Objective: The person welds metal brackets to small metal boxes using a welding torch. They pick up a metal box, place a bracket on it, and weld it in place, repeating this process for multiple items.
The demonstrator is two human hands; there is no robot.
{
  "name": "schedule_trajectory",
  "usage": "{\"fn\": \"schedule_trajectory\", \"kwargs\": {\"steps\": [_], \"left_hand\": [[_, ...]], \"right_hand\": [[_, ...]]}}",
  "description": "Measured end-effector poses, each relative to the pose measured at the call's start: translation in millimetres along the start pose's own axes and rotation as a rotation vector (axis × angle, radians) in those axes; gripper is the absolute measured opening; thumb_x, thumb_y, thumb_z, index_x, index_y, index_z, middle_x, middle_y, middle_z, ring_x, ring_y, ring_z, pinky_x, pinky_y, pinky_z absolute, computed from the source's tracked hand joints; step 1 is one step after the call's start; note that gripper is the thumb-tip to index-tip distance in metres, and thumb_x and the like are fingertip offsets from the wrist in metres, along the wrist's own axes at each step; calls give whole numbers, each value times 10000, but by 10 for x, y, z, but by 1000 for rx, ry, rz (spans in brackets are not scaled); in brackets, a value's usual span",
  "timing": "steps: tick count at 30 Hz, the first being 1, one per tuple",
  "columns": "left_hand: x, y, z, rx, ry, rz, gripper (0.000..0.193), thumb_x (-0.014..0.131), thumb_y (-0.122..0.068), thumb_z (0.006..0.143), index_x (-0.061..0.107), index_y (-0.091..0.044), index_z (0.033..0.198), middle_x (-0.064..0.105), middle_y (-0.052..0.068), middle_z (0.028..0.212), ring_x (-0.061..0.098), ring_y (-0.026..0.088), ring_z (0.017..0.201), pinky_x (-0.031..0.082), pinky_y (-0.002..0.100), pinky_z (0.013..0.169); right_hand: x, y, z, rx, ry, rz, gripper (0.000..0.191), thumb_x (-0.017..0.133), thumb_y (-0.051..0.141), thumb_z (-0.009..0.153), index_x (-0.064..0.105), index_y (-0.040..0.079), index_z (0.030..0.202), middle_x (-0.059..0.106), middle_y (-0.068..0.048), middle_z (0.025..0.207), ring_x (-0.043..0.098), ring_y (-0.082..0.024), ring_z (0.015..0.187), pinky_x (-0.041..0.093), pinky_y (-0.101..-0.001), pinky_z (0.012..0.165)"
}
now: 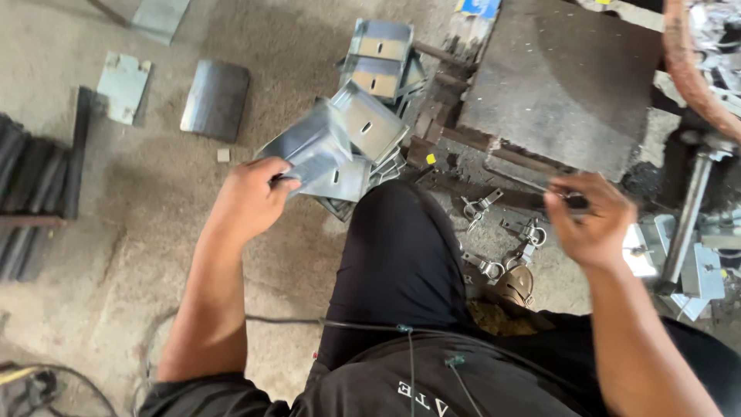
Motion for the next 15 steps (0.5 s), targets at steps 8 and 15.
{"fn": "schedule_trajectory", "kwargs": {"steps": [8, 15], "left_hand": [[808, -852, 629, -451, -17, -1140, 193, 708, -239, 980, 736, -53, 937, 696, -24, 817, 607, 64, 702, 476, 235, 643], [1848, -2471, 980, 274, 256, -416, 171, 774, -245, 961, 734, -78, 959, 675, 69, 874, 617, 219, 804, 488, 346, 712]], "right_hand": [[-1064, -727, -592, 338, -286, 404, 171, 738, 47, 1013, 730, -39, 1161, 730, -33, 992, 661, -75, 876, 517, -200, 788], [-1066, -1300, -697, 423, -241, 303, 185, 737, 81, 955, 758, -26, 1104, 731, -61, 827, 625, -89, 737, 491, -239, 657]]}}
Point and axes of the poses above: each hand's wrist, its own z-axis towards the middle knuckle, its own x-axis out of the palm, y = z × x, the point moved 7 cm from there along z, towards the middle knuckle
